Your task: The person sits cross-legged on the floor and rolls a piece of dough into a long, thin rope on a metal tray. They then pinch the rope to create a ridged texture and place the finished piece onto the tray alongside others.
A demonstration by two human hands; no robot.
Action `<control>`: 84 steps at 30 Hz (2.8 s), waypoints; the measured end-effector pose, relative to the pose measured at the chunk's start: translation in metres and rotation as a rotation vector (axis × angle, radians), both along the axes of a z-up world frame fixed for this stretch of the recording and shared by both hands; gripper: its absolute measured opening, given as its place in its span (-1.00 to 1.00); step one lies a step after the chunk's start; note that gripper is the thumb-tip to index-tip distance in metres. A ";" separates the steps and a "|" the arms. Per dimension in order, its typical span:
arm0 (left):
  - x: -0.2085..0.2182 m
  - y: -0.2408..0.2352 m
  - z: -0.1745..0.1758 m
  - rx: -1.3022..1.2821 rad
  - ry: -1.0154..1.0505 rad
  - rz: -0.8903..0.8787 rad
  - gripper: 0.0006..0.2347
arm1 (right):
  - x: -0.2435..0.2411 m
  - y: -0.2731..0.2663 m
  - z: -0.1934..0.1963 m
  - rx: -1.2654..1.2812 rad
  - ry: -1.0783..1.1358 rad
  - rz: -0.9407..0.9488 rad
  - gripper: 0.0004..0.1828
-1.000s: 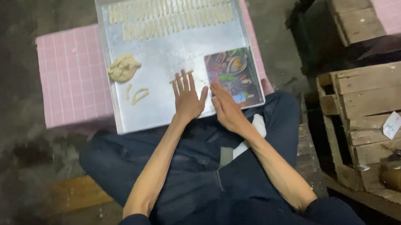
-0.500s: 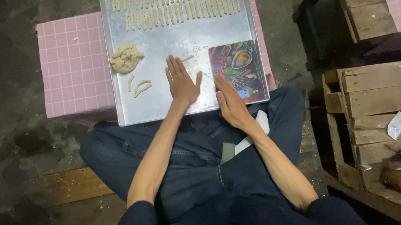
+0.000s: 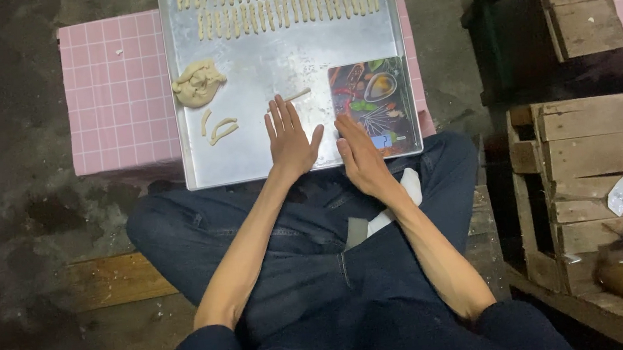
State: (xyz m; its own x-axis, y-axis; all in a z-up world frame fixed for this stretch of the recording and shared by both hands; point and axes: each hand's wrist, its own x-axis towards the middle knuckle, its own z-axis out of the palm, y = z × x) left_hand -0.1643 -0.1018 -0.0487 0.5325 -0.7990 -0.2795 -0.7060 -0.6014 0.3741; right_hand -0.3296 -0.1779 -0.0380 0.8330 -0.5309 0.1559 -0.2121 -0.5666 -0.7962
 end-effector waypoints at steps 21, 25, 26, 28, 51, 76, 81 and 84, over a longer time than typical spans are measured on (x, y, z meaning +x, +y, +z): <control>0.070 -0.024 -0.023 -0.094 -0.152 -0.024 -0.35 | 0.152 -0.038 -0.001 -0.430 0.589 0.283 -0.04; 0.099 -0.040 -0.036 -0.104 -0.222 -0.034 -0.36 | 0.180 -0.049 0.007 -0.431 0.637 0.288 0.00; 0.100 -0.040 -0.037 -0.119 -0.218 -0.037 -0.36 | 0.182 -0.049 0.007 -0.449 0.635 0.279 -0.02; 0.094 -0.033 -0.031 -0.132 -0.207 -0.044 -0.36 | 0.175 -0.043 0.010 -0.463 0.639 0.269 -0.03; 0.082 0.024 -0.035 -0.636 0.247 -0.151 -0.29 | 0.084 -0.029 -0.029 -0.439 0.195 0.189 -0.36; 0.106 0.029 -0.036 -0.547 -0.028 -0.104 -0.53 | 0.095 -0.041 -0.047 -0.560 0.075 0.173 -0.62; 0.103 0.025 -0.075 -0.458 -0.200 0.071 -0.72 | 0.101 -0.050 -0.053 -0.592 0.058 0.181 -0.69; 0.102 0.017 -0.080 -0.397 -0.225 0.090 -0.92 | 0.109 -0.052 -0.061 -0.611 0.043 0.170 -0.70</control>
